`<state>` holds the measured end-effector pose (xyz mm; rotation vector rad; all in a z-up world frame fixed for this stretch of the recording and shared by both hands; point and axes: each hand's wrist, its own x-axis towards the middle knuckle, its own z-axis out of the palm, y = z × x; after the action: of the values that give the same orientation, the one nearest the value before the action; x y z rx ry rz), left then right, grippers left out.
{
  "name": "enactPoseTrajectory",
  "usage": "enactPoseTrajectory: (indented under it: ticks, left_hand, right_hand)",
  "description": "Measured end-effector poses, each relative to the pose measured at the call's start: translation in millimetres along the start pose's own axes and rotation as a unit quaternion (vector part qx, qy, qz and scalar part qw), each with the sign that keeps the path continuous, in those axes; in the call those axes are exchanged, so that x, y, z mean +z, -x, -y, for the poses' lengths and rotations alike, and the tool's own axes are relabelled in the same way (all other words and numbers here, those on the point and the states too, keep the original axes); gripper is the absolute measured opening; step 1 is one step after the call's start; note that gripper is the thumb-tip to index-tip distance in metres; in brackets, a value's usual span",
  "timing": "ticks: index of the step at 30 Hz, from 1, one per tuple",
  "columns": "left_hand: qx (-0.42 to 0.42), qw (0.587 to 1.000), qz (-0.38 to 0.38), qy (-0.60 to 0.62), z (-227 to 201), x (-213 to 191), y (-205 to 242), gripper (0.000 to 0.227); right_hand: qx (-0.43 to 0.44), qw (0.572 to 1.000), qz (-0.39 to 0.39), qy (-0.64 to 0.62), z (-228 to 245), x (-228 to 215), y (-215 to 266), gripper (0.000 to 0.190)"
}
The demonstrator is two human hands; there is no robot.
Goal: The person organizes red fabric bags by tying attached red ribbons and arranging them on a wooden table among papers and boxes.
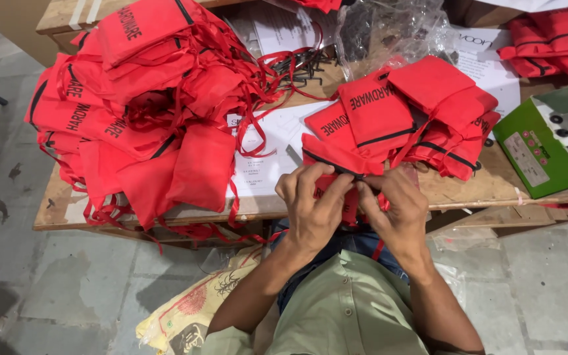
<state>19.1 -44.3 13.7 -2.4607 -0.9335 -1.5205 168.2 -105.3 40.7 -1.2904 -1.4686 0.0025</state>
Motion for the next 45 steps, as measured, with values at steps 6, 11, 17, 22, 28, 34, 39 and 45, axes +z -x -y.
enactPoseTrajectory:
  ticks: [6,11,17,22,28,34,39,45]
  left_hand:
    - [-0.009,0.999,0.007,0.031,2,-7,-10,0.029]
    - [-0.012,0.998,0.019,0.053,-2,-9,-11,0.034]
    - [-0.045,0.997,0.003,0.070,-5,-6,-10,0.033]
    - [-0.050,0.996,0.016,0.067,-7,-9,-15,0.027]
    - [-0.137,0.966,0.044,0.213,-11,-17,-26,0.020]
    - [-0.210,0.924,0.020,0.319,-12,-6,-21,0.015]
    - [-0.228,0.913,0.001,0.340,-17,3,-10,0.016]
    - [-0.252,0.898,-0.004,0.361,-20,7,-6,0.016]
  right_hand:
    - [-0.034,0.999,0.000,0.012,8,0,2,0.019]
    - [-0.021,1.000,-0.016,0.011,2,5,8,0.017]
    - [0.048,0.998,-0.028,-0.005,-1,8,12,0.011]
    - [0.047,0.998,-0.022,-0.018,-1,6,10,0.010]
    - [-0.010,1.000,-0.020,-0.008,4,7,5,0.013]
    - [0.001,1.000,-0.010,-0.011,6,8,9,0.012]
    - [0.056,0.997,-0.029,-0.033,1,14,16,0.012]
    - [0.094,0.994,-0.035,-0.047,1,15,17,0.012]
